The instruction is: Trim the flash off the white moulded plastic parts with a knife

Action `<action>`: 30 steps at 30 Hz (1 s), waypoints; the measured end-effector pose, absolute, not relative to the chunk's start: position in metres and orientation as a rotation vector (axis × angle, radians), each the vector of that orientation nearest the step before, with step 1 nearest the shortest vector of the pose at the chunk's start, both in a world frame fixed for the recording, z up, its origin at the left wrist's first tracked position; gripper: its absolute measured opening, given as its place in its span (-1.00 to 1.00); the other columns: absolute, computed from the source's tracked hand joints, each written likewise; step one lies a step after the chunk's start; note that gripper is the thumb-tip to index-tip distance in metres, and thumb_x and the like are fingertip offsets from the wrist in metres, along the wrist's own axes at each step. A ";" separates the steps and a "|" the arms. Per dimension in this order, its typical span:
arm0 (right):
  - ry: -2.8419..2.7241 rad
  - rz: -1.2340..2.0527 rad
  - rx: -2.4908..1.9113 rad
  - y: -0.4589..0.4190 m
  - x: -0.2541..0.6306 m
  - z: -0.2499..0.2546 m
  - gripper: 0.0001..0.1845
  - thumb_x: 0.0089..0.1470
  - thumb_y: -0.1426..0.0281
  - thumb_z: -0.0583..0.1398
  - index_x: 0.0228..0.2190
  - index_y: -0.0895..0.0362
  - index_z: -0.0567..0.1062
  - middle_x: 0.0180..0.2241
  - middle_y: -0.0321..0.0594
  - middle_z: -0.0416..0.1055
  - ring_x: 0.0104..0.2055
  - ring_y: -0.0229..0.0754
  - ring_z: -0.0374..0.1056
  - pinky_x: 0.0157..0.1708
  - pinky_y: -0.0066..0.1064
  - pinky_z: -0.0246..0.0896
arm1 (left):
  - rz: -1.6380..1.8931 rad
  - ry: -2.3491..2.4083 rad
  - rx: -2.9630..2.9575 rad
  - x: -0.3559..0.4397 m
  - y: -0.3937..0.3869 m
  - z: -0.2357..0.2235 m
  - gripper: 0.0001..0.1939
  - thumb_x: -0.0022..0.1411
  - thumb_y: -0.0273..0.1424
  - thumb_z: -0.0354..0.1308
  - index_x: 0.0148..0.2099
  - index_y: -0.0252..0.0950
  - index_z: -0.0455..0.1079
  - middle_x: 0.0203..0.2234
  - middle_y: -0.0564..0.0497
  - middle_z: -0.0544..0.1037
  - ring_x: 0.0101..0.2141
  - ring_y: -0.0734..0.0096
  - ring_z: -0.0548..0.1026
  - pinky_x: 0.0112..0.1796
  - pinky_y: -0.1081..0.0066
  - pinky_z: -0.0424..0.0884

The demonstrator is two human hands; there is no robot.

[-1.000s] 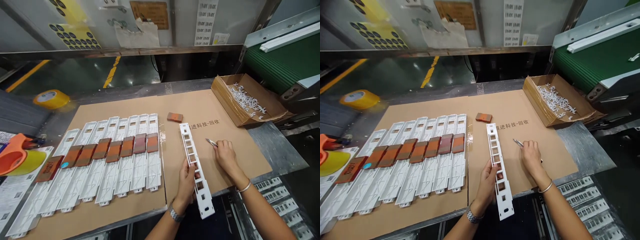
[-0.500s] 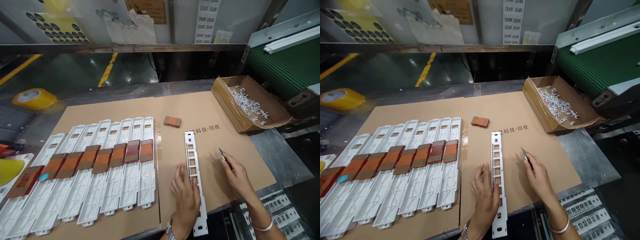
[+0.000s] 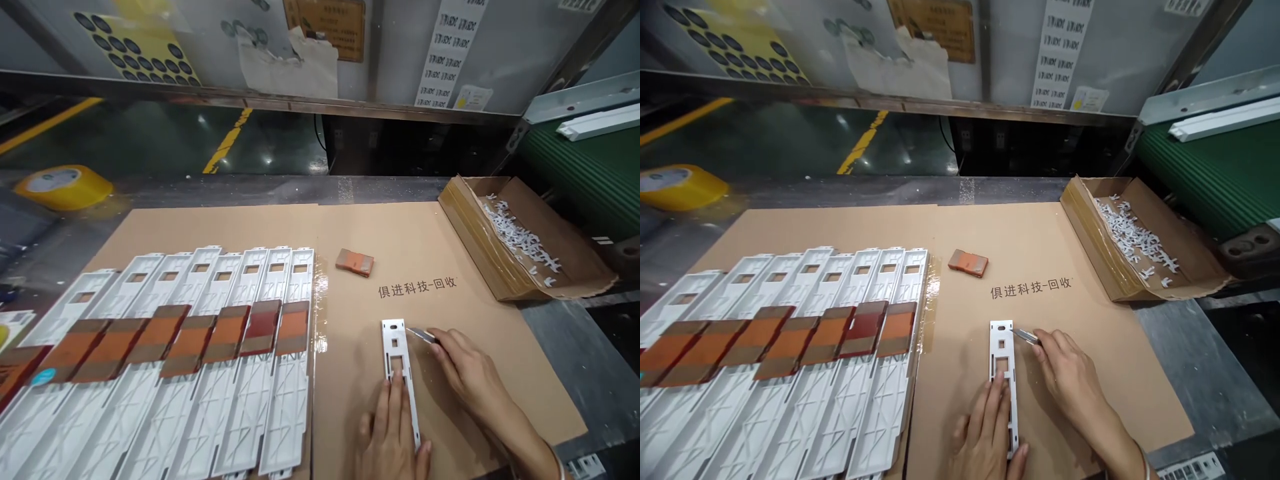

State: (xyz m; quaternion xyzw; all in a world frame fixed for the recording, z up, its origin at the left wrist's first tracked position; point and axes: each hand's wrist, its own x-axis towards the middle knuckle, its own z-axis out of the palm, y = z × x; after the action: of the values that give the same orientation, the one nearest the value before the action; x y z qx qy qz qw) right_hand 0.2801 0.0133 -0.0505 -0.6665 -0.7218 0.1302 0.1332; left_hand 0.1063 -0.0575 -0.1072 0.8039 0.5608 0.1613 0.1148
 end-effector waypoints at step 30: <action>-2.472 0.198 -1.825 0.024 0.275 -0.055 -0.69 0.30 0.32 -0.08 -0.14 0.04 0.43 -0.41 -0.18 0.37 -0.41 -0.11 0.33 -0.43 -0.28 0.24 | 1.173 1.896 2.284 0.122 -0.039 -0.110 -0.50 0.34 -0.17 -0.26 -0.23 -0.26 0.49 -0.32 0.01 0.63 -0.28 0.41 0.45 -0.36 0.25 0.16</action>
State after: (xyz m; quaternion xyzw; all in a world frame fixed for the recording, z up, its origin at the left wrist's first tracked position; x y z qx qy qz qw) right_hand 0.2748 0.0244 -0.0552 -0.5925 -0.8024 0.0642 0.0312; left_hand 0.1216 -0.0391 -0.1099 0.7155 0.5938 0.3673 -0.0251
